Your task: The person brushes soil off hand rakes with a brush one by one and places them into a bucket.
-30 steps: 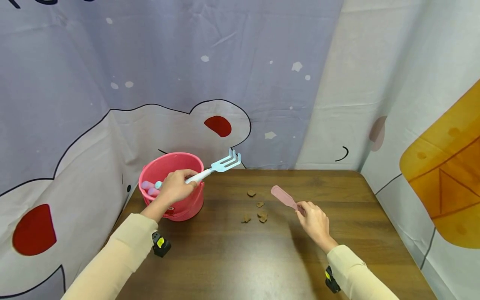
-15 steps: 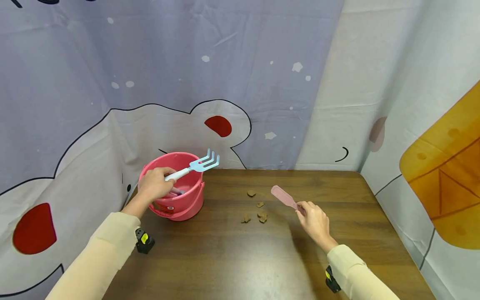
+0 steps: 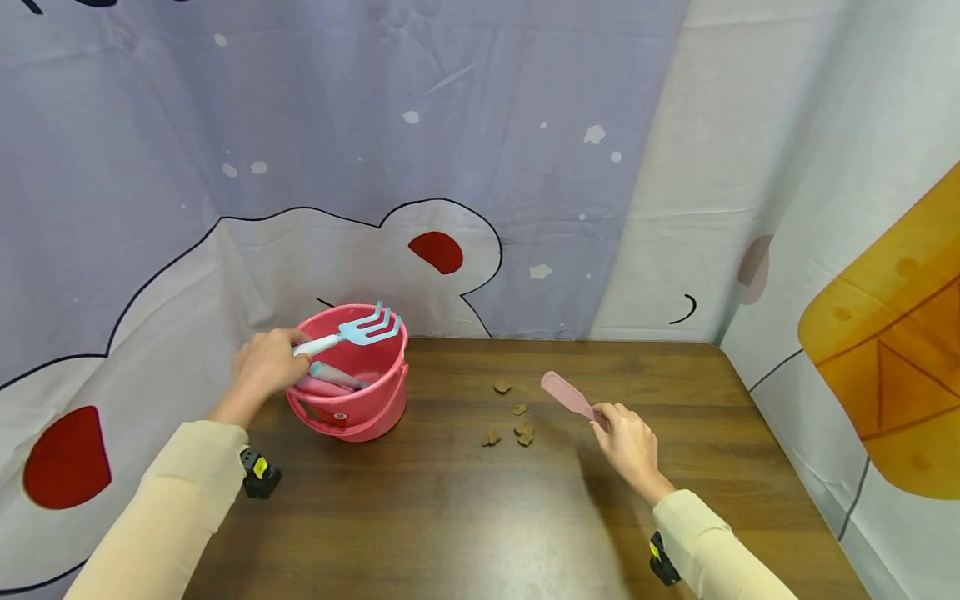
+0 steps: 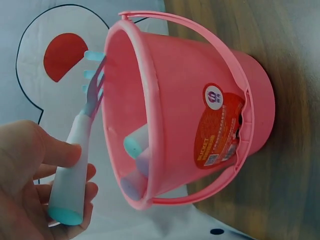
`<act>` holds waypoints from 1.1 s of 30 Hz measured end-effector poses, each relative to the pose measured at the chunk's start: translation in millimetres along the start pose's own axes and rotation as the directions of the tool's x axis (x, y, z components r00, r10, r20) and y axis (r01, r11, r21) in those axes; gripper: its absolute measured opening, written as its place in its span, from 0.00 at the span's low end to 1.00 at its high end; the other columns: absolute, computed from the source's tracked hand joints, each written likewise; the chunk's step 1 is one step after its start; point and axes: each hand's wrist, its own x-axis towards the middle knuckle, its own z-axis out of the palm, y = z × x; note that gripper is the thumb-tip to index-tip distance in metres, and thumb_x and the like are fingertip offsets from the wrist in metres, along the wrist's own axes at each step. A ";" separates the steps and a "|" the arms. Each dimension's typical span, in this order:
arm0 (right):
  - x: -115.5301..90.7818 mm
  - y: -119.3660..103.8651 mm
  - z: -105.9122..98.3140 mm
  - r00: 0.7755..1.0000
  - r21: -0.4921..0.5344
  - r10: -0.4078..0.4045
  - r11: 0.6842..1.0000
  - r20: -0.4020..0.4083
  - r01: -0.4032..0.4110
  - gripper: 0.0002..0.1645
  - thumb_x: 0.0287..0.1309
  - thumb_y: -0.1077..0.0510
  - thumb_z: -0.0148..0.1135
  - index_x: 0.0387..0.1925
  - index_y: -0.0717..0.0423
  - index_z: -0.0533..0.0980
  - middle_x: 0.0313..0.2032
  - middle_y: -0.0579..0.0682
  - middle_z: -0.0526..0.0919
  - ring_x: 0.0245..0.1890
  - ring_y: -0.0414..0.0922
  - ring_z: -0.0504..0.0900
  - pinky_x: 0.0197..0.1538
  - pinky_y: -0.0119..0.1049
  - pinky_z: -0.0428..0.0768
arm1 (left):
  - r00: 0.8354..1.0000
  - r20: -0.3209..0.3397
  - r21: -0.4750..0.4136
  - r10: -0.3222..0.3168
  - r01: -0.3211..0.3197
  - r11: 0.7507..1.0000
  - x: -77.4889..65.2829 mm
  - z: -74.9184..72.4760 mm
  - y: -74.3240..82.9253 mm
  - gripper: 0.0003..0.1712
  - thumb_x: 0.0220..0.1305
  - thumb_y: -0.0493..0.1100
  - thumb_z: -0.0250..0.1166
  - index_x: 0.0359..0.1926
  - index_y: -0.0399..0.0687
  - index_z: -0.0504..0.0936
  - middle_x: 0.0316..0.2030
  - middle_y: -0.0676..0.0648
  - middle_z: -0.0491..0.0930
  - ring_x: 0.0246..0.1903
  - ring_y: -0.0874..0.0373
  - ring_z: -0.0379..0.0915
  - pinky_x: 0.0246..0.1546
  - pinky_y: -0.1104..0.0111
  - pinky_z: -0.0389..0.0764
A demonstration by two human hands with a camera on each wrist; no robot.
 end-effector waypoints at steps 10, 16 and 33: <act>-2.1 1.0 0.2 1.000 0.000 0.011 1.000 0.010 -0.011 0.14 0.39 0.60 0.73 0.33 0.52 0.81 0.26 0.49 0.81 0.22 0.48 0.78 0.22 0.46 0.74 | 0.998 0.062 0.099 -0.033 0.027 0.995 4.0 -0.1 -2.9 0.18 0.48 0.41 0.60 0.43 0.42 0.80 0.26 0.41 0.76 0.27 0.44 0.70 0.19 0.58 0.67; -3.6 2.0 0.1 1.000 0.000 0.017 1.000 0.011 -0.017 0.14 0.40 0.59 0.72 0.34 0.52 0.81 0.27 0.49 0.81 0.24 0.49 0.79 0.24 0.47 0.74 | 0.996 0.090 0.154 -0.024 0.010 0.988 7.4 -0.6 1.7 0.18 0.47 0.40 0.61 0.41 0.39 0.80 0.26 0.41 0.76 0.27 0.45 0.69 0.20 0.59 0.68; -6.0 6.8 -2.7 1.000 -0.010 0.018 1.000 0.002 -0.018 0.13 0.40 0.59 0.72 0.33 0.51 0.81 0.26 0.48 0.81 0.24 0.49 0.78 0.23 0.47 0.74 | 0.990 0.143 0.236 -0.006 -0.028 0.971 16.7 11.0 13.3 0.05 0.48 0.39 0.61 0.26 0.41 0.78 0.22 0.42 0.74 0.24 0.46 0.70 0.20 0.58 0.69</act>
